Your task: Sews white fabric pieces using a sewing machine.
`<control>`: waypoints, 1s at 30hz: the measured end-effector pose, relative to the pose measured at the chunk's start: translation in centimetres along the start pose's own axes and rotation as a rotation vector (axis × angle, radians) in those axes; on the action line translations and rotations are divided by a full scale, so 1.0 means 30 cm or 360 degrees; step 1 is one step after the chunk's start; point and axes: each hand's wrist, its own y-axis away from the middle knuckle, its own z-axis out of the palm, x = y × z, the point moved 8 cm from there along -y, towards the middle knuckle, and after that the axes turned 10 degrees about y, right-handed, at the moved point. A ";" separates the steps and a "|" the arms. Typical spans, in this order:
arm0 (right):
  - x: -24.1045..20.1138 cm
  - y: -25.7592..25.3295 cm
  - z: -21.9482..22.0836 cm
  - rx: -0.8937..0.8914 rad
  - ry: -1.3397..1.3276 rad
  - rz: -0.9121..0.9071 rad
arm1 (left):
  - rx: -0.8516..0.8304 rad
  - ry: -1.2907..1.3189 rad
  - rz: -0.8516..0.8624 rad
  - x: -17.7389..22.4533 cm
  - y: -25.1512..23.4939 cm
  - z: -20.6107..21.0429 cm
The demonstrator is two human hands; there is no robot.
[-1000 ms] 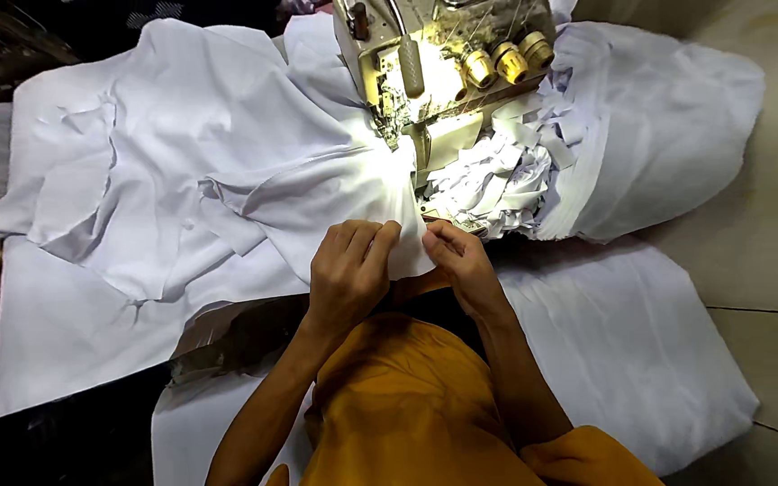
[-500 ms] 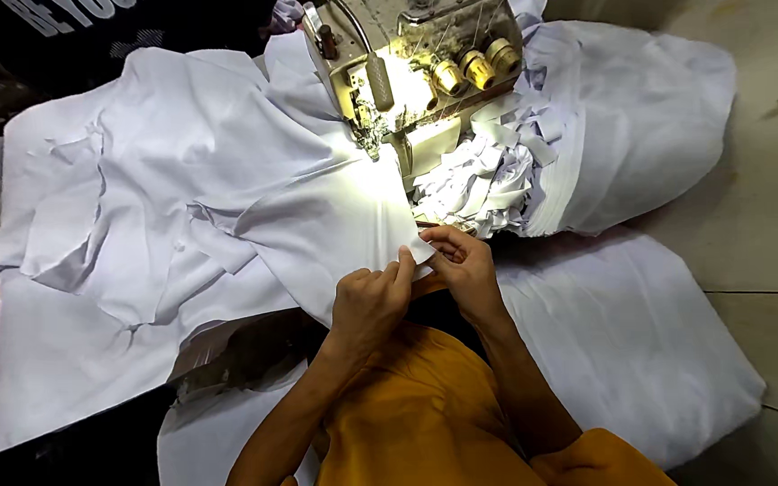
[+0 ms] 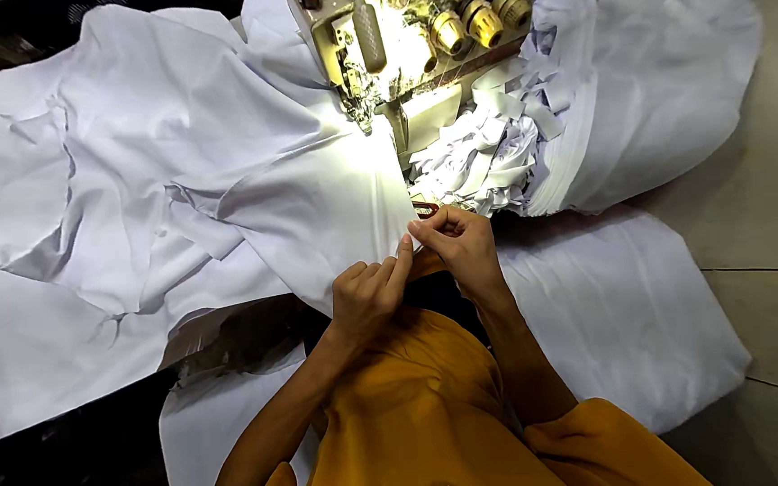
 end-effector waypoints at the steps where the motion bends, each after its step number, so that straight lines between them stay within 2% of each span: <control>1: -0.003 0.001 0.000 0.0004 -0.0010 -0.0011 | 0.0025 0.0031 0.0018 0.001 0.002 -0.003; 8: -0.040 0.022 -0.019 0.0046 -0.0014 -0.0074 | 0.0116 0.0164 0.0086 0.005 0.016 -0.015; 13: -0.019 0.013 -0.015 0.0039 -0.0148 -0.0016 | 0.0090 0.0001 -0.0032 0.004 0.009 -0.002; 17: -0.001 0.017 -0.006 -0.0067 -0.0338 0.0134 | -0.0003 -0.0041 -0.0158 -0.012 -0.008 0.021; 22: 0.003 0.003 0.004 -0.0119 -0.0300 0.0221 | -0.0088 -0.0128 -0.0189 -0.072 -0.046 0.031; 30: 0.013 0.003 0.024 -0.0168 -0.0199 0.0273 | -0.0240 0.0061 -0.0112 -0.105 0.068 -0.027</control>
